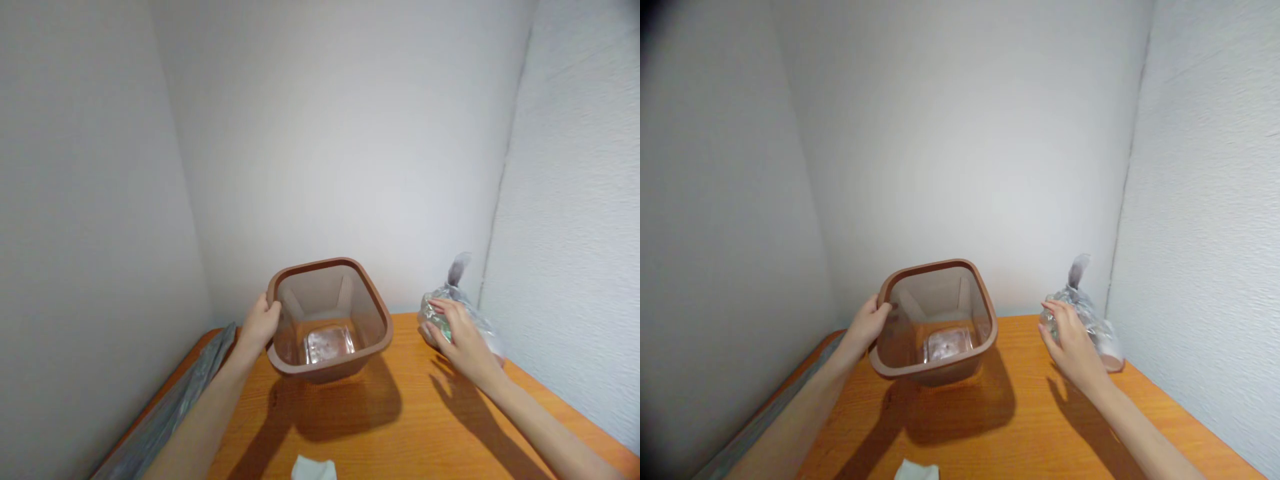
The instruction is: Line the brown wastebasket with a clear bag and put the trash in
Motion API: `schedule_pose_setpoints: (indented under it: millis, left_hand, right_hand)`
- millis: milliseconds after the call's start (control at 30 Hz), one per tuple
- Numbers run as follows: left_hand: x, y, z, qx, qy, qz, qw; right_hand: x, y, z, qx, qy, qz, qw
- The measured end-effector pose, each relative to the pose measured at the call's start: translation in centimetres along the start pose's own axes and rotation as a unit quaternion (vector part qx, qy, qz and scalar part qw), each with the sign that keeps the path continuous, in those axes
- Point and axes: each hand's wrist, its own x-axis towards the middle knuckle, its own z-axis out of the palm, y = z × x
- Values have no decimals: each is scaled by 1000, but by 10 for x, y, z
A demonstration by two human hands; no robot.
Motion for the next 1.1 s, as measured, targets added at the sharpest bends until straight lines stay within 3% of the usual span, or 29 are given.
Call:
schedule_pose_setpoints:
  millis: [133, 267, 433, 633, 833, 1000, 1033, 1100]
  left_hand:
    - [-44, -10, 10, 69, 66, 59, 994]
    - [-82, -28, 26, 104, 81, 96, 987]
    - [-104, -55, 41, 124, 79, 116, 982]
    - [-117, -72, 51, 139, 65, 116, 981]
    - [-129, -88, 56, 144, 36, 116, 982]
    - [-131, -98, 51, 121, 32, 120, 985]
    - [-131, -100, 50, 114, 31, 121, 986]
    - [-131, -107, 49, 95, 23, 120, 988]
  right_hand:
    - [-44, -58, 18, 72, 14, -20, 997]
    - [-86, -111, 24, 102, 30, -25, 994]
    - [-118, -175, 29, 123, -168, -102, 973]
    - [-129, -230, 44, 129, -343, 48, 929]
    - [-125, -240, 59, 235, -370, 115, 891]
    - [-87, -217, 67, 368, -305, 193, 857]
    - [-78, -213, 68, 369, -283, 201, 862]
    - [-66, -208, 70, 302, -221, 174, 911]
